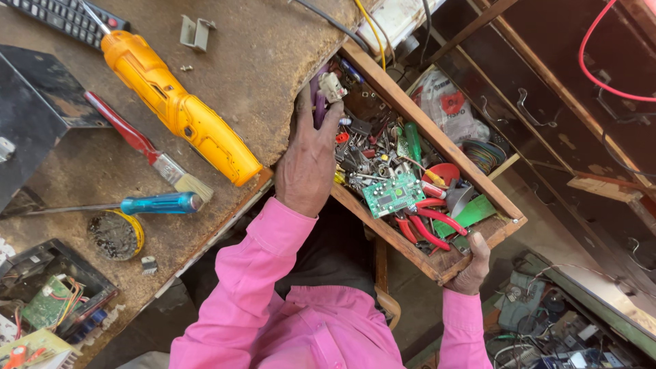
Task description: The person searches a drawer for small electronic components, then uses pliers to trim the leads of a component. They compare the trimmed component to another and place it on a circuit board inside a small metal box.
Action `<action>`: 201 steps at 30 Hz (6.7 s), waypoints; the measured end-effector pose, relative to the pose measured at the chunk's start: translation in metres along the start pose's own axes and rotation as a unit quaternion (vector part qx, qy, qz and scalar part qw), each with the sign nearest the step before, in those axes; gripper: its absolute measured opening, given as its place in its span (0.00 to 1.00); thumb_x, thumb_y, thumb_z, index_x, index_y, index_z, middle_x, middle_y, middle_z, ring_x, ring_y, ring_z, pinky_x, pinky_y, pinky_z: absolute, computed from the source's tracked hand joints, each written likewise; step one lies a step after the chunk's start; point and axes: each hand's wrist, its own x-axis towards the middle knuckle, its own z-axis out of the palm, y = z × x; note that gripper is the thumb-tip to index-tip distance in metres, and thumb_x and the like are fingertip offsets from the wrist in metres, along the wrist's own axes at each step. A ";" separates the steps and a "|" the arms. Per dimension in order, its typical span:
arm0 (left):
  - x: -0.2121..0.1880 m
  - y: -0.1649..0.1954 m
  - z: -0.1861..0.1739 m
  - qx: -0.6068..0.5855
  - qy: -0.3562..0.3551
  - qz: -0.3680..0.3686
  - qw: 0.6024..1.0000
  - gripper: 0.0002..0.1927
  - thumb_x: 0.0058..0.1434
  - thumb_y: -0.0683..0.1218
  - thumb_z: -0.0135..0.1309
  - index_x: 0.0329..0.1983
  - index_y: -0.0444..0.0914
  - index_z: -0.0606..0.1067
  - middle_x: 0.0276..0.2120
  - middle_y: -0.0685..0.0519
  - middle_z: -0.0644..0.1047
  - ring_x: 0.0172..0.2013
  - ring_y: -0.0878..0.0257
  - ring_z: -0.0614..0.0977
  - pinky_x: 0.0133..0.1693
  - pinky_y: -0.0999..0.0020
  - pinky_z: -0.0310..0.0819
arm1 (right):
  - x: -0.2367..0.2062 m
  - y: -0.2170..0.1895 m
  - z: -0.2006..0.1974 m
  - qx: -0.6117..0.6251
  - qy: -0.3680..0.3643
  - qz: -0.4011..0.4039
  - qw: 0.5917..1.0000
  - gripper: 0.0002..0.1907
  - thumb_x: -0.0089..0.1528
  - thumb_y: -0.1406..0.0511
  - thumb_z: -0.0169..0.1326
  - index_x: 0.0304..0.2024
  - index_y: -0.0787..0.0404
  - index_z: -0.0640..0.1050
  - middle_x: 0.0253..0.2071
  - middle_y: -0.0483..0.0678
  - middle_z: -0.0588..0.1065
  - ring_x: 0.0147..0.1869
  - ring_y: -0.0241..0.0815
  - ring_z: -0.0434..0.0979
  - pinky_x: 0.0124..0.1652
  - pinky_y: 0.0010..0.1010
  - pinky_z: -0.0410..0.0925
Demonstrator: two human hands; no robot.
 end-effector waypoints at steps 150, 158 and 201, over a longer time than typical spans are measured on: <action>-0.046 0.001 -0.092 -0.146 -0.011 0.153 0.977 0.15 0.68 0.38 0.56 0.58 0.38 0.76 0.51 0.49 0.77 0.51 0.53 0.81 0.53 0.61 0.76 | 0.013 -0.013 0.001 -0.395 0.078 -0.356 0.843 0.37 0.79 0.53 0.60 0.75 0.64 0.55 0.69 0.53 0.69 0.76 0.44 0.68 0.77 0.33 0.64; -0.149 -0.047 -0.133 -0.183 0.239 -0.068 0.951 0.07 0.64 0.39 0.65 0.37 0.35 0.76 0.22 0.57 0.72 0.19 0.73 0.68 0.22 0.77 0.57 | 0.031 -0.055 0.110 -0.706 -0.233 -0.352 0.568 0.24 0.60 0.60 0.70 0.57 0.53 0.78 0.52 0.47 0.78 0.59 0.46 0.75 0.62 0.42 0.62; -0.194 -0.111 -0.109 0.018 0.284 0.092 0.954 0.12 0.61 0.47 0.68 0.35 0.38 0.75 0.21 0.55 0.74 0.21 0.59 0.73 0.26 0.63 0.63 | 0.090 -0.033 0.168 -0.741 -0.293 -0.366 0.480 0.51 0.50 0.59 0.75 0.73 0.49 0.65 0.76 0.52 0.59 0.81 0.54 0.55 0.77 0.55 0.43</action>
